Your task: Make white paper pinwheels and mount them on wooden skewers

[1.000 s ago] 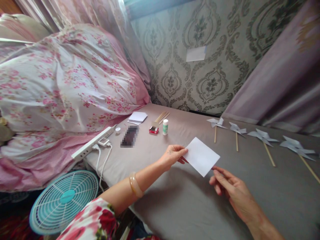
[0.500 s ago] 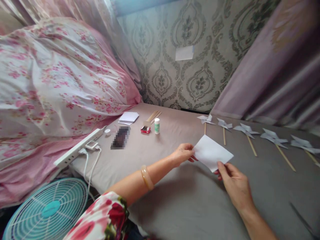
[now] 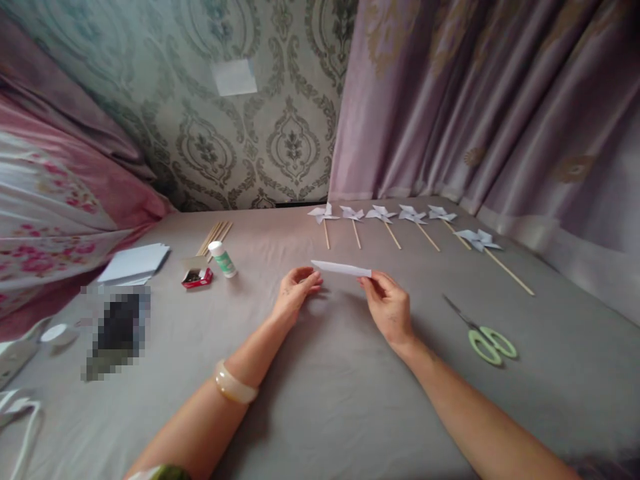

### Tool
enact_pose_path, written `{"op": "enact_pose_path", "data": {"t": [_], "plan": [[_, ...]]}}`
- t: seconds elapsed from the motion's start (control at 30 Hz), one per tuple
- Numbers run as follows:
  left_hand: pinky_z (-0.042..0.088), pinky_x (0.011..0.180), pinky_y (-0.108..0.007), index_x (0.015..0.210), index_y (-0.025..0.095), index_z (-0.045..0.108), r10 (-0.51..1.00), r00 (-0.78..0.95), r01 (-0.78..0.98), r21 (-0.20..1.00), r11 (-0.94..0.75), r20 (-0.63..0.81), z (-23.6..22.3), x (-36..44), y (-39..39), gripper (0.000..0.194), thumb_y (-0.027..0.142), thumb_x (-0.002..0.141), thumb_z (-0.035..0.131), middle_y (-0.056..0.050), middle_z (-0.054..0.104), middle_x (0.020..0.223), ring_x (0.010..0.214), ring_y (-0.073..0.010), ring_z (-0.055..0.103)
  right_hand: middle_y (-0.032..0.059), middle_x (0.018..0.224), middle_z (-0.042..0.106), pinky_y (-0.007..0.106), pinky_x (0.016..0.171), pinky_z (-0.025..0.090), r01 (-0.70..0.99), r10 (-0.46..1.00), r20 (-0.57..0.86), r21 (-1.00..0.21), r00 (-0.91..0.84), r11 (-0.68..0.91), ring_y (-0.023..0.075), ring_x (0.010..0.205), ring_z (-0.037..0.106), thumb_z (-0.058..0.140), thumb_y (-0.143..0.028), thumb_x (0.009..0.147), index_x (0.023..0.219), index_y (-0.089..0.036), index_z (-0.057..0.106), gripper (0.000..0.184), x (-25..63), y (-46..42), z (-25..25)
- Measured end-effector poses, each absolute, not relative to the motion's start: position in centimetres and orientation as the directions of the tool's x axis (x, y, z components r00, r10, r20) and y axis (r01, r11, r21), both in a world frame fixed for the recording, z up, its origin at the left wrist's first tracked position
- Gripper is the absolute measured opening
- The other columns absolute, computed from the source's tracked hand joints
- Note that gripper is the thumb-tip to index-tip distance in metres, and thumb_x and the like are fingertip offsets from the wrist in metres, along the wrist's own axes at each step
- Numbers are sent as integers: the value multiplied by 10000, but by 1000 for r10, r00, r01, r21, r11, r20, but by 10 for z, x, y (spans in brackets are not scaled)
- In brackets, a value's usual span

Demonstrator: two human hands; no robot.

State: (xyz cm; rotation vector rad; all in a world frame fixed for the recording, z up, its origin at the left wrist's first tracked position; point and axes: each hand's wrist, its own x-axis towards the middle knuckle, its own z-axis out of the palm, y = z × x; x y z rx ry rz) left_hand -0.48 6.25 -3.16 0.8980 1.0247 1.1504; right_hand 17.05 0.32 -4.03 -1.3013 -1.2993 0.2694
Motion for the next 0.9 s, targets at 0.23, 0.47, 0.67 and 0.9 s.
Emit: {"op": "enact_pose_path", "data": {"t": [0.23,0.47,0.67,0.9], "plan": [[529,678,-276,912,99,684,886,415,-324,876,357,-208,-20,1,52,346,83,567,667,-121,717,916,746,-189,681,112,1118,651,408,946,517,743,644,740,-540,195,396,213,1073,614,449,-133,890,1100,-216,654,305,168,1,-35],[516,637,-235,990,129,693,863,483,-383,851,360,-148,-17,3,49,396,120,596,733,-88,703,968,794,-164,644,152,1200,593,413,982,498,764,625,772,-473,120,438,222,1155,567,427,-80,887,1144,-180,612,332,165,0,-36],[459,529,-169,889,116,705,886,436,-365,869,334,-158,-23,3,52,300,194,620,811,-39,683,790,601,-75,582,141,1219,587,408,988,496,749,615,783,-461,91,476,205,1172,559,383,-63,901,1179,-194,587,369,165,0,-32],[475,497,-177,795,80,692,870,439,-322,864,386,-225,-23,9,48,260,176,596,828,-45,671,683,530,-84,592,132,1253,567,409,1019,474,752,595,801,-433,67,498,199,1215,531,365,-64,891,1201,-210,572,400,165,0,-29]]}}
